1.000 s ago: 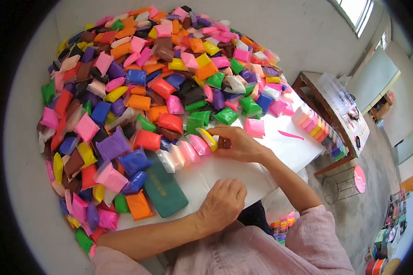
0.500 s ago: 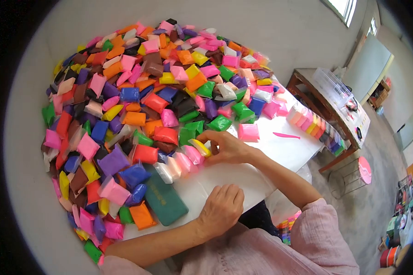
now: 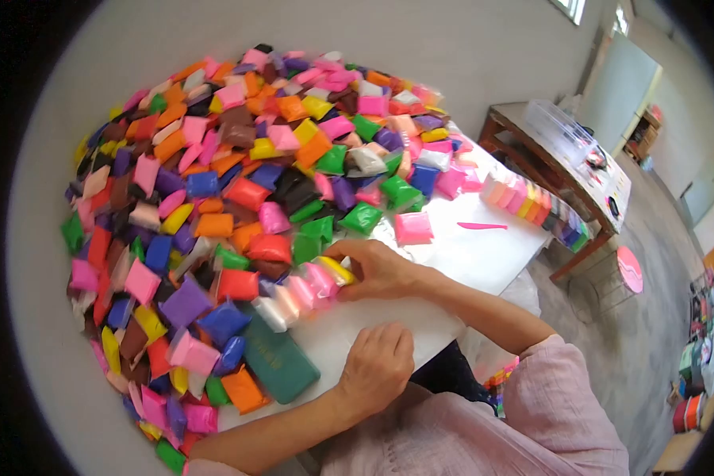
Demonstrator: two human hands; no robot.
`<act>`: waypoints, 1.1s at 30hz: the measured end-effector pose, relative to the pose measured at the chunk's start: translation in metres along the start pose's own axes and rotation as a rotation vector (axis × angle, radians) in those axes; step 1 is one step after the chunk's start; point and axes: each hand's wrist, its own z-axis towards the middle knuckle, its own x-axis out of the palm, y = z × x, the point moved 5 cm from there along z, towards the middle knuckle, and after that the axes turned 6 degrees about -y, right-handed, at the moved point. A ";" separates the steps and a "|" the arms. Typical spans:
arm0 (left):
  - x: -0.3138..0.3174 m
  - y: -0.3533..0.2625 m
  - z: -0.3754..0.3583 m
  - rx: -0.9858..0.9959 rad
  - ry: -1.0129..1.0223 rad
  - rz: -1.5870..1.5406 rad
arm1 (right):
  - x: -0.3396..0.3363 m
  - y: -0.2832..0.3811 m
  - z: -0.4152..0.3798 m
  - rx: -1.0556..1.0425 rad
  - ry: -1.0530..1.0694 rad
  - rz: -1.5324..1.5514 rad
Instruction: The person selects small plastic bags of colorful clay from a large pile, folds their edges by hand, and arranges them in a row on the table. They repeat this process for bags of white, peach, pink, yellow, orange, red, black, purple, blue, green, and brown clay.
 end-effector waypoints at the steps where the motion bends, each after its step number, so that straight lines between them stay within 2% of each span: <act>1: 0.000 0.000 -0.001 -0.018 0.039 0.010 | -0.002 0.002 0.001 -0.020 -0.019 -0.007; 14: -0.005 -0.007 0.004 0.000 0.060 0.039 | -0.017 0.007 -0.012 -0.004 0.109 0.013; 20: -0.005 -0.008 0.004 -0.011 0.051 0.052 | -0.029 -0.002 -0.032 0.059 0.072 0.003; 33: -0.005 -0.008 0.004 -0.013 0.045 0.062 | -0.022 -0.009 -0.050 0.019 -0.033 -0.029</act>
